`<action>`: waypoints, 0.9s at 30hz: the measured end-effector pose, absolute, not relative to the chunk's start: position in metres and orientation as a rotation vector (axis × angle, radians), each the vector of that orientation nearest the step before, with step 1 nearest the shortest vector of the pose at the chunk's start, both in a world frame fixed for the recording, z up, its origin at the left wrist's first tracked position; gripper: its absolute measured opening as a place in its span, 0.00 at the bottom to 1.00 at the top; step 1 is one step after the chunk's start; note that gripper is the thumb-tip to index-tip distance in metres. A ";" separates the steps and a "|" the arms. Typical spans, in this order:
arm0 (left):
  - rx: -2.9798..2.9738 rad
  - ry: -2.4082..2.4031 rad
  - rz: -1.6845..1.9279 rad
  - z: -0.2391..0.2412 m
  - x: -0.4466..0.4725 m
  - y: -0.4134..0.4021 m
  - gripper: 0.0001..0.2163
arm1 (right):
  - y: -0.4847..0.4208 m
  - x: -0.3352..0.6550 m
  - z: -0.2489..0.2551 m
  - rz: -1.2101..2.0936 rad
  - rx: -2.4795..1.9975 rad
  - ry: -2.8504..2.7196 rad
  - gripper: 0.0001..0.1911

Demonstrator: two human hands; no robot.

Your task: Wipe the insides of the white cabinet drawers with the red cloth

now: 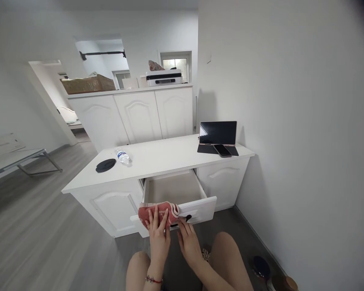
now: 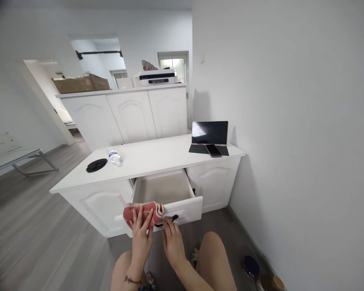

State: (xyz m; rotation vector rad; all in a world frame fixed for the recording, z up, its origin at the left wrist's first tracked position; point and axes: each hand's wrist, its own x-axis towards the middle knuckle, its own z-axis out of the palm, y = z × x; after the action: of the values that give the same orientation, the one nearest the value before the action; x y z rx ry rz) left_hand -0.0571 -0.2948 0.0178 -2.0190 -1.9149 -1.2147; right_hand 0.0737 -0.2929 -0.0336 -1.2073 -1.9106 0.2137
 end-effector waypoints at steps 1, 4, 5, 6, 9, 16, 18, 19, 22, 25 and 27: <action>-2.020 -1.922 -1.214 0.018 -0.055 -0.295 0.24 | -0.292 0.075 -0.033 0.214 -1.204 -1.903 0.22; -2.015 -1.934 -1.215 0.018 -0.051 -0.295 0.25 | -0.284 0.097 -0.027 0.111 -1.207 -1.813 0.18; -2.011 -1.932 -1.220 0.018 -0.049 -0.295 0.25 | -0.279 0.110 -0.022 0.043 -1.225 -1.764 0.17; -2.011 -1.926 -1.227 0.017 -0.046 -0.295 0.25 | -0.273 0.124 -0.017 -0.026 -1.264 -1.716 0.17; -2.000 -1.904 -1.274 0.012 -0.032 -0.294 0.25 | -0.251 0.167 0.003 -0.197 -1.398 -1.586 0.18; -2.102 -1.852 -1.302 -0.014 0.022 -0.284 0.26 | -0.224 0.212 0.033 -0.037 -1.379 -1.765 0.23; -2.175 -1.799 -1.238 -0.018 0.030 -0.280 0.28 | -0.223 0.215 0.038 0.005 -1.399 -1.796 0.24; -2.220 -1.769 -1.198 -0.019 0.033 -0.278 0.29 | -0.223 0.216 0.040 0.012 -1.424 -1.807 0.24; -2.392 -1.669 -1.028 -0.018 0.034 -0.274 0.32 | -0.219 0.219 0.049 0.014 -1.518 -1.837 0.25; -2.575 -1.549 -0.788 -0.015 0.032 -0.268 0.34 | -0.212 0.222 0.057 0.075 -1.567 -1.890 0.26; -2.650 -1.474 -0.658 -0.013 0.029 -0.263 0.34 | -0.207 0.224 0.061 0.122 -1.576 -1.923 0.27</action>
State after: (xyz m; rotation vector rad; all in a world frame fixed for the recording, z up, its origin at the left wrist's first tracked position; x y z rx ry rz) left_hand 0.0294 -0.2633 -0.0133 -2.6501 -1.4737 -0.6576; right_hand 0.2240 -0.2069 0.0611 -1.5758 -1.9229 0.1224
